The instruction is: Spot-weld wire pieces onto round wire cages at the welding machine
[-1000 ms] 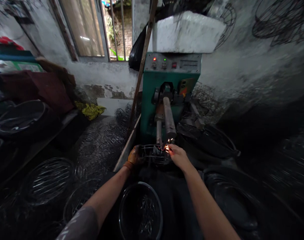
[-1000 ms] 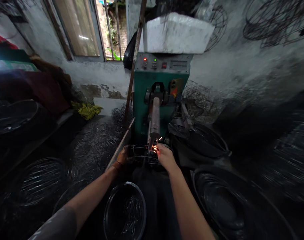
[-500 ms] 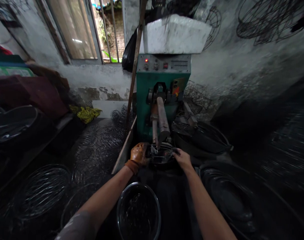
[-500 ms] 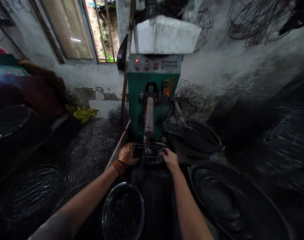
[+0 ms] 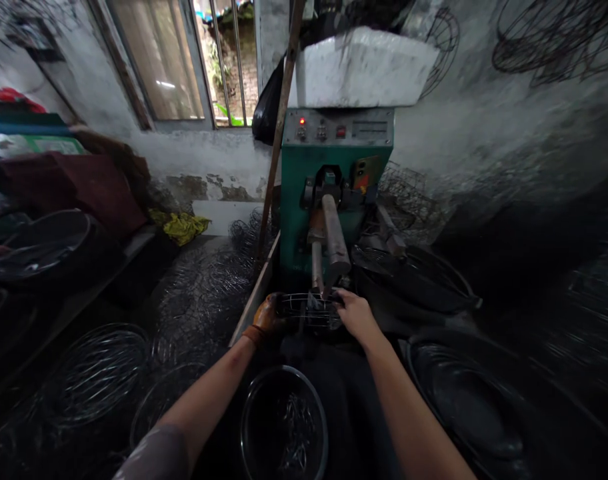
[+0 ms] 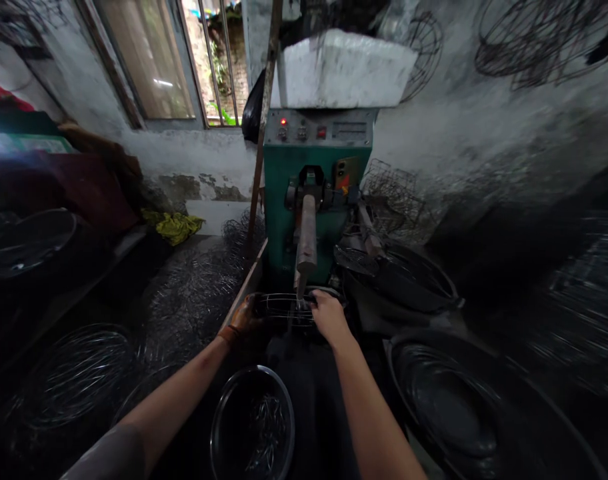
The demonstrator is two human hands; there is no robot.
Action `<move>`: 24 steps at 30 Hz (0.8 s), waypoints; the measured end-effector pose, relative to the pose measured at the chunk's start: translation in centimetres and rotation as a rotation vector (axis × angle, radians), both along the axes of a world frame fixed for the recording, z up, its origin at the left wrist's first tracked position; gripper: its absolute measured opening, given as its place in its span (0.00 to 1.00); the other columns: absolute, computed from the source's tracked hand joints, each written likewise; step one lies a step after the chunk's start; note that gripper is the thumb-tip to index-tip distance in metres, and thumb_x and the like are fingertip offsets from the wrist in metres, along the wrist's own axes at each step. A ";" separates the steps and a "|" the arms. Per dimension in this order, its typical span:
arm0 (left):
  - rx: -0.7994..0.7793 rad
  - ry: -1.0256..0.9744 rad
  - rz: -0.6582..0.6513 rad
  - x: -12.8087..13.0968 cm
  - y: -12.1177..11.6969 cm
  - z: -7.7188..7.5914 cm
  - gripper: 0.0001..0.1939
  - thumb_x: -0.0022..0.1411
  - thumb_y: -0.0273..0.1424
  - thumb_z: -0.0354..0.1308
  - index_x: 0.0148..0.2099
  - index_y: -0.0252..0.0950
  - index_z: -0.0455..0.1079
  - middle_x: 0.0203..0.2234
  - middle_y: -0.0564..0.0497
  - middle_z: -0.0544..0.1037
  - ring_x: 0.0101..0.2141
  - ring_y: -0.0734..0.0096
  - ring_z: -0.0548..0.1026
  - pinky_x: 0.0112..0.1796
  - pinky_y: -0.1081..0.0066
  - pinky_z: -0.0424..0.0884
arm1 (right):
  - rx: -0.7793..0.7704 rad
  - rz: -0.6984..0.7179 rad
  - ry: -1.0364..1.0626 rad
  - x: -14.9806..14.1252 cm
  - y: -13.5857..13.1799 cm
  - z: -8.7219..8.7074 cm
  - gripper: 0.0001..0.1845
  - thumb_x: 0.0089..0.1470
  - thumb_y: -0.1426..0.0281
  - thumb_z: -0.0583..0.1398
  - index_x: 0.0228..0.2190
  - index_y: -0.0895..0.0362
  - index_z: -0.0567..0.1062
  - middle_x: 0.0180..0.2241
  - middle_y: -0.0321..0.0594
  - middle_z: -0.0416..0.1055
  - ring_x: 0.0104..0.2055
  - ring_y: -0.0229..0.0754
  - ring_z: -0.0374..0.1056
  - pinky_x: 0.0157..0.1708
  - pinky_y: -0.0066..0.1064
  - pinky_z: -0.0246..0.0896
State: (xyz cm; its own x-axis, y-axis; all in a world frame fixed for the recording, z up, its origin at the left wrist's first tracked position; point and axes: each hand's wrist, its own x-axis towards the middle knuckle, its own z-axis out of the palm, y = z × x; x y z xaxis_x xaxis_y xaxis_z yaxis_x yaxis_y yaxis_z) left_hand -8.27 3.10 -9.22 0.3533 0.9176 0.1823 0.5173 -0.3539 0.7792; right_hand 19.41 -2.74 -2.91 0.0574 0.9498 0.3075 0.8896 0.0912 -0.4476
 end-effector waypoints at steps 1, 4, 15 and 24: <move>-0.009 -0.007 0.005 0.0 0.1 -0.1 0.38 0.48 0.35 0.75 0.59 0.34 0.68 0.49 0.42 0.79 0.49 0.52 0.79 0.52 0.53 0.76 | -0.002 0.003 -0.010 -0.1 0.1 -0.1 0.16 0.54 0.78 0.61 0.43 0.56 0.81 0.46 0.47 0.82 0.49 0.51 0.78 0.54 0.40 0.71; -0.024 -0.013 -0.005 0.0 0.1 -0.1 0.34 0.49 0.34 0.74 0.57 0.34 0.69 0.48 0.43 0.79 0.49 0.53 0.79 0.51 0.55 0.77 | -0.003 -0.008 -0.015 0.0 0.3 -0.3 0.16 0.54 0.78 0.60 0.43 0.55 0.81 0.45 0.47 0.82 0.49 0.51 0.79 0.53 0.39 0.71; 0.007 0.027 -0.060 0.3 0.2 -0.9 0.40 0.52 0.36 0.73 0.64 0.33 0.66 0.55 0.38 0.77 0.54 0.50 0.78 0.56 0.52 0.74 | 0.034 -0.004 0.073 0.4 -0.1 -0.7 0.17 0.54 0.76 0.60 0.45 0.56 0.81 0.47 0.48 0.82 0.51 0.51 0.78 0.56 0.41 0.71; 0.399 0.240 -0.155 3.3 -2.4 6.0 0.49 0.51 0.42 0.71 0.71 0.35 0.61 0.63 0.37 0.71 0.63 0.44 0.69 0.63 0.51 0.67 | 0.026 -0.236 0.374 6.5 -3.0 -4.1 0.20 0.47 0.71 0.61 0.44 0.54 0.81 0.40 0.43 0.84 0.43 0.49 0.80 0.47 0.38 0.75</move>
